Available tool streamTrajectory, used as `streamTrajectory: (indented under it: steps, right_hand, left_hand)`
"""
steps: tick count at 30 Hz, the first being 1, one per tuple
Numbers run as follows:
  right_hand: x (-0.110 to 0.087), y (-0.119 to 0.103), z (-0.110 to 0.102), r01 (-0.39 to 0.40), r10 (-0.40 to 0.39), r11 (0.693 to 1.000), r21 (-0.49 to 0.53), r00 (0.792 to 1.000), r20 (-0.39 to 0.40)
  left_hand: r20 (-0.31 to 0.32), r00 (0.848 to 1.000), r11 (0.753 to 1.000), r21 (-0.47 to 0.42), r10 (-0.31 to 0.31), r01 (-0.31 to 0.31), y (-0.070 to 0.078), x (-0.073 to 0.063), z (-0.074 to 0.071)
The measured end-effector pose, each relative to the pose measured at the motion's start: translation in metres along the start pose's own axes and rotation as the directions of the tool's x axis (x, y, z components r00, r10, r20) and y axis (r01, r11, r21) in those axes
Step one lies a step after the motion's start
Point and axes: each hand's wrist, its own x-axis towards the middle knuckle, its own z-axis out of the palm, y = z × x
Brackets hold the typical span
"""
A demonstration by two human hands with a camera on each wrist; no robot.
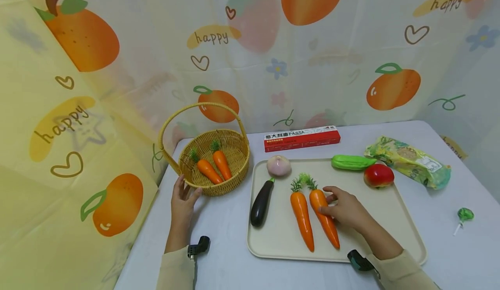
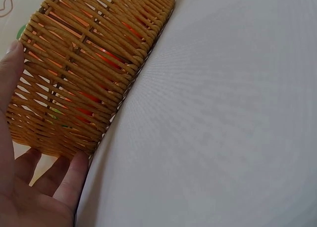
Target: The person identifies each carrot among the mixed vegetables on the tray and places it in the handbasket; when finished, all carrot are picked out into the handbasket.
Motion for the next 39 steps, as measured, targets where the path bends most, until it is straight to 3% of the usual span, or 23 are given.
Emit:
streamTrajectory:
  steps: [10, 17, 24, 29, 39]
  right_hand:
    - [-0.003, 0.005, -0.016, -0.012, 0.013, 0.991, 0.135, 1.0, -0.011]
    - [-0.008, 0.003, -0.022, 0.015, -0.03, 0.949, 0.316, 0.999, 0.042]
    - [-0.005, 0.007, -0.018, 0.032, -0.057, 0.959, 0.281, 0.995, 0.08]
    - [-0.007, 0.005, -0.024, 0.071, -0.085, 0.968, 0.24, 0.995, 0.049]
    - [-0.008, -0.017, -0.033, 0.184, -0.195, 0.93, 0.319, 0.981, 0.004]
  left_hand:
    - [-0.008, 1.0, 1.0, -0.023, -0.011, 0.011, -0.002, 0.0, 0.001]
    - [-0.009, 1.0, 1.0, -0.019, -0.001, 0.001, 0.0, -0.001, 0.0]
    - [-0.007, 1.0, 1.0, 0.003, -0.004, 0.004, 0.0, -0.002, 0.0]
    - [-0.014, 1.0, 1.0, -0.007, 0.004, -0.004, -0.001, -0.003, 0.0]
    - [-0.002, 1.0, 1.0, 0.002, -0.001, 0.001, 0.002, -0.001, 0.001]
